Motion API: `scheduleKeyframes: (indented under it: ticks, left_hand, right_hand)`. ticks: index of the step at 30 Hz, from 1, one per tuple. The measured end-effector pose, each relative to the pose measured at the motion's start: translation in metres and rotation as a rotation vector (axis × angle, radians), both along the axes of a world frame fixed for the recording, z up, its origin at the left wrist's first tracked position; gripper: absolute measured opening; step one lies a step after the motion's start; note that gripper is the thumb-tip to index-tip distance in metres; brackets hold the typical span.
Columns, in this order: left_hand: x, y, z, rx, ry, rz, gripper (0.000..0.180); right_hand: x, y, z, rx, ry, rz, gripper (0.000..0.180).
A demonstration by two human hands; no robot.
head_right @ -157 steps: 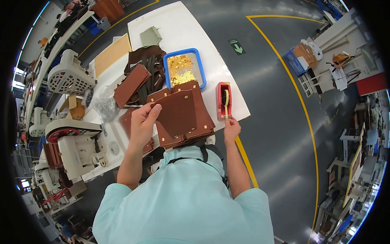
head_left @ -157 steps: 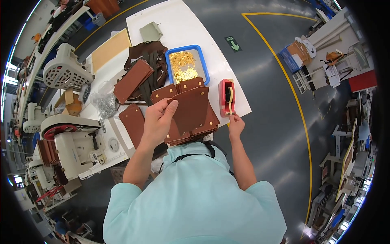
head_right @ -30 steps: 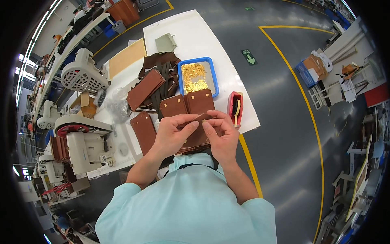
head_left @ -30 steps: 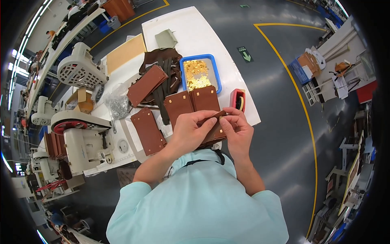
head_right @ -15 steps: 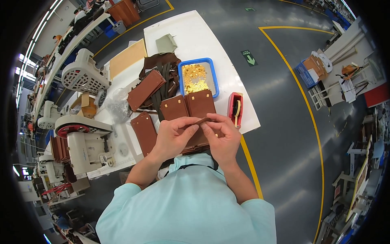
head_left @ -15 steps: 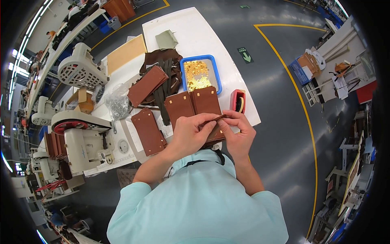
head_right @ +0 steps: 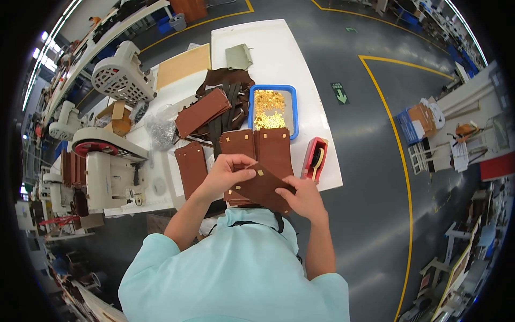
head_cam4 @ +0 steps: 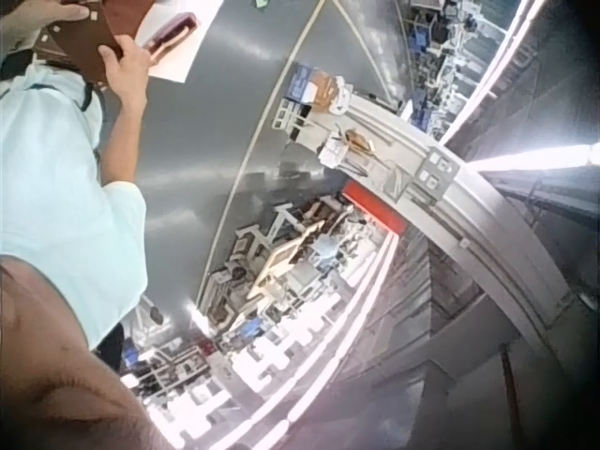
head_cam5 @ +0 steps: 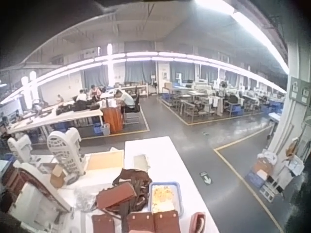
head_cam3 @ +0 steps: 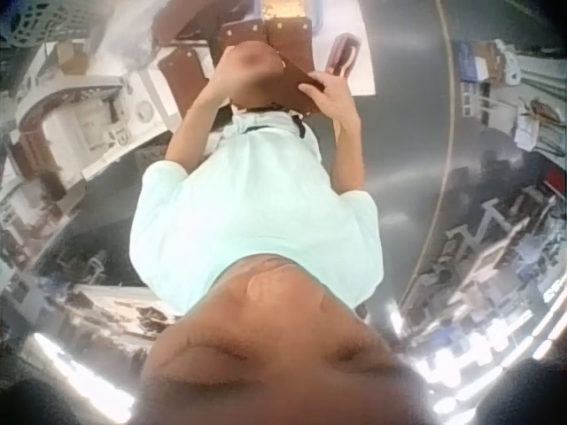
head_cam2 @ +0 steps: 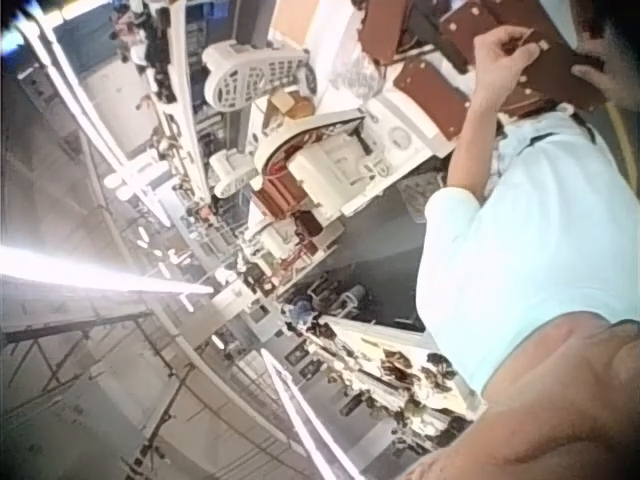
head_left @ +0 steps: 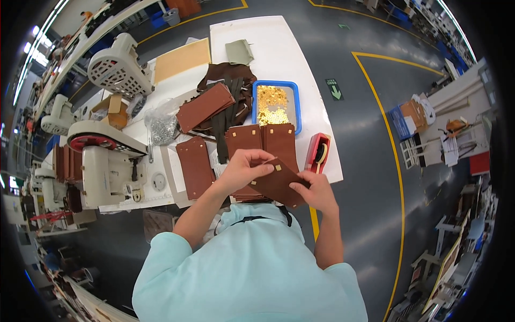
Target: Assembling metal hardware and gold-colored studs onto brown leather panels.
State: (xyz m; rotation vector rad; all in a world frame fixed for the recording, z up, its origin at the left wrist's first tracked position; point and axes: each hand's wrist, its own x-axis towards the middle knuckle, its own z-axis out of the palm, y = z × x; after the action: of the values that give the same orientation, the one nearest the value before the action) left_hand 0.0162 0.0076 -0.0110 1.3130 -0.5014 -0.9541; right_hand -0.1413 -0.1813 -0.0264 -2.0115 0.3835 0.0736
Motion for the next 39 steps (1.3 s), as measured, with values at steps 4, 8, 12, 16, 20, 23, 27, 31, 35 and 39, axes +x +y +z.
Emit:
scheduleKeyframes:
  ticks: [4, 8, 12, 16, 20, 23, 27, 31, 35, 39]
  left_hand:
    - [-0.003, 0.026, -0.047, 0.17, -0.129, -0.057, 0.023]
    - [0.0, 0.047, -0.049, 0.355, -0.042, 0.127, 0.023]
    - [0.0, 0.066, -0.092, 0.206, -0.236, 0.515, 0.041]
    - [0.002, 0.085, -0.123, 0.228, 0.062, 0.491, 0.048]
    - [-0.009, 0.085, -0.135, 0.257, 0.086, 0.414, 0.05]
    - [-0.017, 0.085, -0.151, 0.323, -0.066, 0.393, 0.053]
    - [-0.014, 0.095, -0.158, 0.491, -0.238, 0.359, 0.055]
    - [-0.004, 0.116, -0.178, 0.539, -0.468, 0.38, 0.05]
    - [0.028, 0.148, -0.201, 0.787, -0.745, 0.638, 0.051]
    - [0.053, 0.176, -0.226, 1.03, -0.797, 0.69, 0.084]
  right_hand:
    - [-0.003, 0.02, -0.03, 0.037, -0.012, 0.106, 0.021]
    - [0.007, 0.018, -0.061, 0.35, 0.058, 0.136, 0.018]
    - [0.033, 0.008, -0.074, 0.685, 0.069, -0.157, 0.02]
    - [0.063, 0.024, -0.08, 0.793, -0.034, -0.311, 0.024]
    - [0.088, 0.056, -0.112, 0.84, -0.028, -0.362, 0.025]
    - [0.094, 0.07, -0.131, 0.69, 0.012, -0.399, 0.027]
    - [0.097, 0.08, -0.133, 0.107, 0.07, -0.382, 0.032]
    - [0.077, 0.061, -0.142, -0.361, -0.048, -0.373, 0.032]
    - [0.025, 0.014, -0.153, -0.331, 0.039, -0.647, 0.033]
    - [-0.055, -0.062, -0.222, -0.563, 0.129, -0.829, 0.051]
